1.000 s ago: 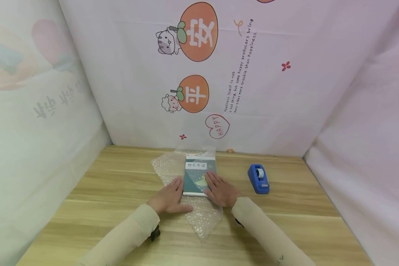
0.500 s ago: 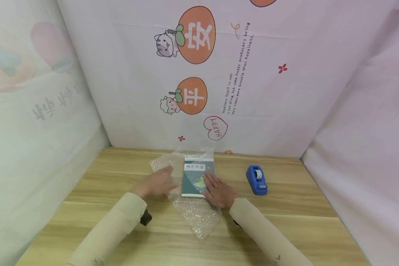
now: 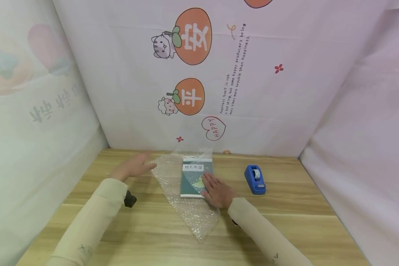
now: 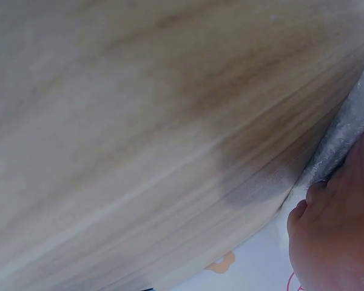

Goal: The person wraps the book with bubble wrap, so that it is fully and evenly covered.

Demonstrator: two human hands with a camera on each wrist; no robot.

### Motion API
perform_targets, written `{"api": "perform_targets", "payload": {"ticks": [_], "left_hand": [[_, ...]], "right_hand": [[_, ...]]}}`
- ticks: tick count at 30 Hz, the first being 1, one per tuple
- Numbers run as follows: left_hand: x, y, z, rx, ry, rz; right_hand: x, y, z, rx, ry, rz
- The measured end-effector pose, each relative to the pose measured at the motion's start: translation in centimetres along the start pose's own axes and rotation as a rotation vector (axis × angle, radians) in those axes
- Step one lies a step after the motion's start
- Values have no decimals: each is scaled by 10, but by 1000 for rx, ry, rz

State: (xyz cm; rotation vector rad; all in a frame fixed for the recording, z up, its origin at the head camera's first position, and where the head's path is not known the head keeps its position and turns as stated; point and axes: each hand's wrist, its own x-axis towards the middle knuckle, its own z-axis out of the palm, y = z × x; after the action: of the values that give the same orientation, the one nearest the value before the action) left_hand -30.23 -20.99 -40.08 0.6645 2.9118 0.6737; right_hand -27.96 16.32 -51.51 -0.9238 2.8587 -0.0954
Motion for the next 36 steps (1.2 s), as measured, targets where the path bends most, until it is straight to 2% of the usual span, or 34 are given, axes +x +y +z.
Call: {"api": "perform_targets", "payload": {"ticks": [6,12,16,20,25,29,33,36], "left_hand": [[-3,-10,-4,-128,-49,-133],[-6,-19,5,-445,-60,-249],[-8,-27,16,-676,-48,-249],[-8,-37,32,-919,-32,-204],[-6,-41,54,-1140,17,-234],[-3,-40,71,-1344,59,-288],[3,-37,86,-1459,91,-352],[7,-34,97,-1486,103,-372]], "right_hand": [[2,3,5,8,23,-5],[0,2,5,8,14,4],[-3,-3,-3,16,-6,9],[-6,-8,-8,27,-4,10],[-6,-6,-7,33,8,12],[-4,-4,-5,40,13,2],[-2,0,2,19,8,3],[-1,2,5,1,3,14]]}}
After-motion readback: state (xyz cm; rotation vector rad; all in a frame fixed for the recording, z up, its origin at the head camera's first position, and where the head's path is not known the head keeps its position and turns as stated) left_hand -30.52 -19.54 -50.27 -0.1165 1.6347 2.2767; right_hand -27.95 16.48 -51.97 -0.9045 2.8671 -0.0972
